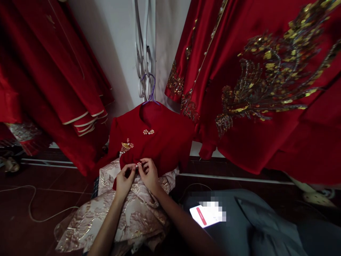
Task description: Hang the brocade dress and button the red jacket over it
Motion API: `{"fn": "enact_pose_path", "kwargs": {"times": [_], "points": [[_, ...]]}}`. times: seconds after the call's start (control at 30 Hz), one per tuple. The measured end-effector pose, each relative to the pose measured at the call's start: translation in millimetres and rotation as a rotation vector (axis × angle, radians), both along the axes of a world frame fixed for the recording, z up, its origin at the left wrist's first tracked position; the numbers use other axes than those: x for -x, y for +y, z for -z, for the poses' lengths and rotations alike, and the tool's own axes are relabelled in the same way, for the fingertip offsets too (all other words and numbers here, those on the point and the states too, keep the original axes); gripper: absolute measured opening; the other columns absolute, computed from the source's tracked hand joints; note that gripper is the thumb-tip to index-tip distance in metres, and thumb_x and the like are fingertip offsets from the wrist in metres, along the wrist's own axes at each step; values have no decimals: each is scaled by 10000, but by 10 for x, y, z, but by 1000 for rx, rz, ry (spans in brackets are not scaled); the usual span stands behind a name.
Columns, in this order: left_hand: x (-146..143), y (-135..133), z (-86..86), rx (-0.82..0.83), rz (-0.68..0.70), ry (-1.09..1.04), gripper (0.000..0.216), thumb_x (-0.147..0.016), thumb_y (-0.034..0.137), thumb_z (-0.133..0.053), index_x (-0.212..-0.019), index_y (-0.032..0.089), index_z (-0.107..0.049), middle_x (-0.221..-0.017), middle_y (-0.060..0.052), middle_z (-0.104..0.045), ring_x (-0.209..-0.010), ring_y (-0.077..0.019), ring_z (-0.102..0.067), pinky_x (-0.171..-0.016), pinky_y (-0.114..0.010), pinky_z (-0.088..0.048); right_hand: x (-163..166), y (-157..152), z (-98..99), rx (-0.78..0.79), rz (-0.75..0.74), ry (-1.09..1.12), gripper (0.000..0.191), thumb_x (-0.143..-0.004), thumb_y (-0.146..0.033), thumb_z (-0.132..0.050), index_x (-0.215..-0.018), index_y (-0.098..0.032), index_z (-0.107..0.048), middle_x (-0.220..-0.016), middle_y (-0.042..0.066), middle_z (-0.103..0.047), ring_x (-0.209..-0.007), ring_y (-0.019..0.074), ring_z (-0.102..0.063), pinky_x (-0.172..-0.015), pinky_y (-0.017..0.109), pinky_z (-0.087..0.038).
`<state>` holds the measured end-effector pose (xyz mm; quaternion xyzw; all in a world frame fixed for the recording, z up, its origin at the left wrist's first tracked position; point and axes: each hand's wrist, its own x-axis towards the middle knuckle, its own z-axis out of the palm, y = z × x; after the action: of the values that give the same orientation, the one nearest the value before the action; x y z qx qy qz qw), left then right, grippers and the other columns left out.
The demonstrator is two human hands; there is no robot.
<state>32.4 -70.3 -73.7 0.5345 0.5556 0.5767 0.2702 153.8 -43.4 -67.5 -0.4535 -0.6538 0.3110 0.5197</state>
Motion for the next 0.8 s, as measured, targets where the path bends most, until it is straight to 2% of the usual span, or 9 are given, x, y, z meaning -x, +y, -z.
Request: {"fn": "enact_pose_path", "kwargs": {"times": [0.1,0.17,0.3,0.43,0.57,0.7,0.8], "points": [[5,-1,3,-29,-44,0,231,-843,346,-474,-959,178,-580,-890,-48,-645,-850,-155,-610,-820,-290,-474,-4,-15,3,-38,-32,10,383,-717,-167,-523,-1095,-216,-483,-1025,59,-548,-690,109,-536,-501,200,-458],[9,-5,13,-66,-92,-31,210,-858,323,-445,-973,177,-542,-870,-41,-621,-810,-143,-602,-792,-279,-475,-9,-26,17,-44,-42,27,412,-696,-128,-499,-1098,-219,-475,-992,49,-538,-683,108,-521,-502,198,-451],[0,-21,19,-79,-98,-8,193,-834,303,-484,-963,174,-545,-889,-43,-612,-828,-141,-596,-795,-273,-470,-25,-30,47,-14,-33,53,314,-746,-157,-477,-1055,-212,-478,-859,26,-520,-666,115,-506,-499,197,-438],[-17,-42,-4,-65,-51,47,182,-808,291,-520,-931,172,-582,-889,-41,-632,-839,-145,-600,-810,-274,-463,-48,-22,44,-31,-26,54,262,-783,-160,-443,-1033,-206,-504,-922,42,-550,-718,122,-526,-580,219,-454],[-23,-57,-13,-72,-25,56,158,-806,273,-521,-893,167,-597,-864,-37,-641,-831,-145,-601,-808,-277,-462,-64,-7,41,-65,-17,58,317,-799,-97,-340,-998,-202,-563,-941,43,-575,-751,121,-546,-705,253,-459],[-24,-52,10,-90,-12,53,178,-776,282,-577,-904,160,-597,-861,-40,-644,-827,-150,-605,-807,-290,-473,-59,12,68,-60,-45,79,283,-791,-107,-365,-948,-197,-583,-905,40,-597,-756,129,-560,-656,239,-461],[-25,-41,36,-94,-8,34,214,-774,305,-594,-932,163,-616,-894,-51,-656,-848,-159,-613,-817,-304,-480,-48,12,74,-37,-70,80,212,-762,-137,-455,-930,-195,-571,-867,34,-594,-724,127,-563,-578,215,-454]]}}
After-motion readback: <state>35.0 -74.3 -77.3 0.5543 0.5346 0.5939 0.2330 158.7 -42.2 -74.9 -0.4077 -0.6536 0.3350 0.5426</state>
